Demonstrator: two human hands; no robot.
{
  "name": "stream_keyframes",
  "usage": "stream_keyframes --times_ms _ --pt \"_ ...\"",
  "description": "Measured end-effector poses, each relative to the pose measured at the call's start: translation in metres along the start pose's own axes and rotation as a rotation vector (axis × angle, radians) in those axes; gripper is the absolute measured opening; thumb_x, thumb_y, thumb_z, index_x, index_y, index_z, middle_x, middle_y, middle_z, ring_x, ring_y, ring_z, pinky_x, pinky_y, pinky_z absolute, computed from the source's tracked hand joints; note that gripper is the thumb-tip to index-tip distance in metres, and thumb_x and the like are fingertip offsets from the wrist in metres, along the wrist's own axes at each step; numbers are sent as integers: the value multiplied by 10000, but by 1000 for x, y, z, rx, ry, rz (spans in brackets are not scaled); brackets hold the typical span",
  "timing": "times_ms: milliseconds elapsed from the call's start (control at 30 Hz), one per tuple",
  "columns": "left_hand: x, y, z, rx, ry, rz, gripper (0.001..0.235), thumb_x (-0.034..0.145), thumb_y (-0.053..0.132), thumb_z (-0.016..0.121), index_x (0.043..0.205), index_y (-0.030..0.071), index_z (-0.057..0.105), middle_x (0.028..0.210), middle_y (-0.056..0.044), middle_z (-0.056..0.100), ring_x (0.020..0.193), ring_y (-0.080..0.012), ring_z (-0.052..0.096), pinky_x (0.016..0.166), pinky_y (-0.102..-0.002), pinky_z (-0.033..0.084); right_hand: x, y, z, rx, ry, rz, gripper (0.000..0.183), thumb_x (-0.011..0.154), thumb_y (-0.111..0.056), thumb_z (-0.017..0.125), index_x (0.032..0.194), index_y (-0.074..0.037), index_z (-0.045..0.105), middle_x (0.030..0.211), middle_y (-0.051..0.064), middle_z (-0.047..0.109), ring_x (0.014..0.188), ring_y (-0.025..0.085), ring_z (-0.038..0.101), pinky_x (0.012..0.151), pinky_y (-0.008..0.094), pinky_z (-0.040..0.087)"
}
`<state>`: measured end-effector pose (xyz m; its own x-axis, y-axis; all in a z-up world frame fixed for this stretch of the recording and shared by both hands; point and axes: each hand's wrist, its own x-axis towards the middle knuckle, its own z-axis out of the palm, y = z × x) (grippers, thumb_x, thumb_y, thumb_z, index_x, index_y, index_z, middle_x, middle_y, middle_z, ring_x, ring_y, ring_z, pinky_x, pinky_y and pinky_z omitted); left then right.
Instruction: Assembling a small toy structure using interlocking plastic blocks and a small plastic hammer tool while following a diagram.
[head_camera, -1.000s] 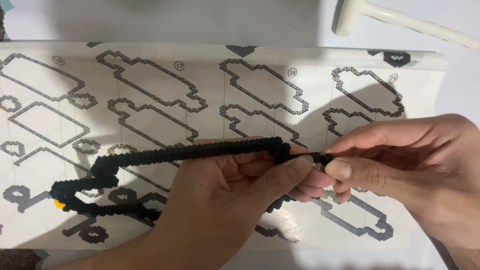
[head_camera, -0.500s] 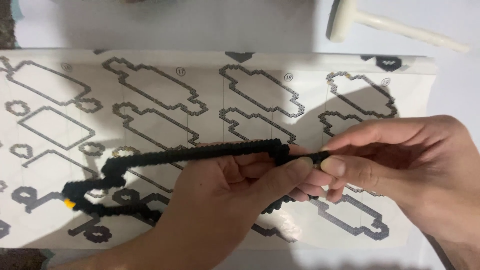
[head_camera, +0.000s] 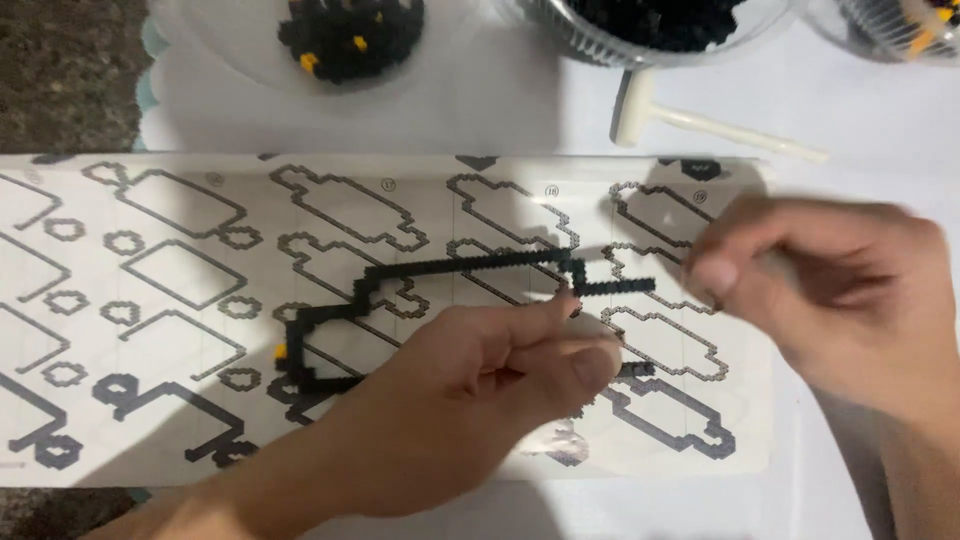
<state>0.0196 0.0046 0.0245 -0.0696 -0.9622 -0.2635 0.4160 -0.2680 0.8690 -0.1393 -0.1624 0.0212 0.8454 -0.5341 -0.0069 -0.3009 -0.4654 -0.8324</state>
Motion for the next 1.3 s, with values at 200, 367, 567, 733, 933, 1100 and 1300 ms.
stream_keyframes --times_ms 200,367,567,733,933,1100,1300 --pt "-3 -7 3 498 405 130 436 913 311 483 746 55 793 411 83 246 403 -63 214 382 -282 205 16 45 -11 -783 194 -492 264 1017 -35 682 1236 110 664 1197 245 567 1002 382 458 803 415 433" --pt "-1 -15 -4 1078 541 765 276 906 74 586 642 53 506 480 -9 422 390 -141 376 370 -291 270 19 43 -13 -910 190 -355 354 1020 -143 641 1262 113 661 1181 264 506 1027 397 432 839 464 442" --pt "6 -16 -34 1435 553 830 106 927 152 647 902 50 630 717 -48 565 624 -164 516 508 -276 422 16 72 -32 -881 237 -432 52 1100 19 710 1120 47 671 1055 169 608 986 342 499 927 453 350" --pt "8 -9 -51 1646 553 718 142 881 173 759 874 75 657 782 -61 516 722 -227 475 597 -354 405 3 52 -27 -678 270 -331 119 1199 98 504 1192 142 615 974 216 498 801 316 451 823 434 360" --pt "13 -16 -55 1510 450 753 101 882 109 720 806 68 667 804 -40 588 730 -235 528 688 -372 397 5 35 -9 -587 209 -151 454 1139 -76 428 699 25 485 606 113 339 537 242 306 578 415 240" --pt "14 -18 -55 1593 437 829 113 895 71 717 800 53 660 837 -61 569 782 -252 533 728 -376 430 8 26 3 -487 197 -54 526 1104 -8 408 581 19 361 583 99 290 532 231 275 547 401 221" --pt "13 -19 -55 1639 435 884 93 883 -14 686 815 42 656 841 -77 560 791 -253 546 741 -369 454 13 35 2 -642 152 -197 511 1115 -41 420 607 -26 469 491 60 343 630 253 377 767 431 259"
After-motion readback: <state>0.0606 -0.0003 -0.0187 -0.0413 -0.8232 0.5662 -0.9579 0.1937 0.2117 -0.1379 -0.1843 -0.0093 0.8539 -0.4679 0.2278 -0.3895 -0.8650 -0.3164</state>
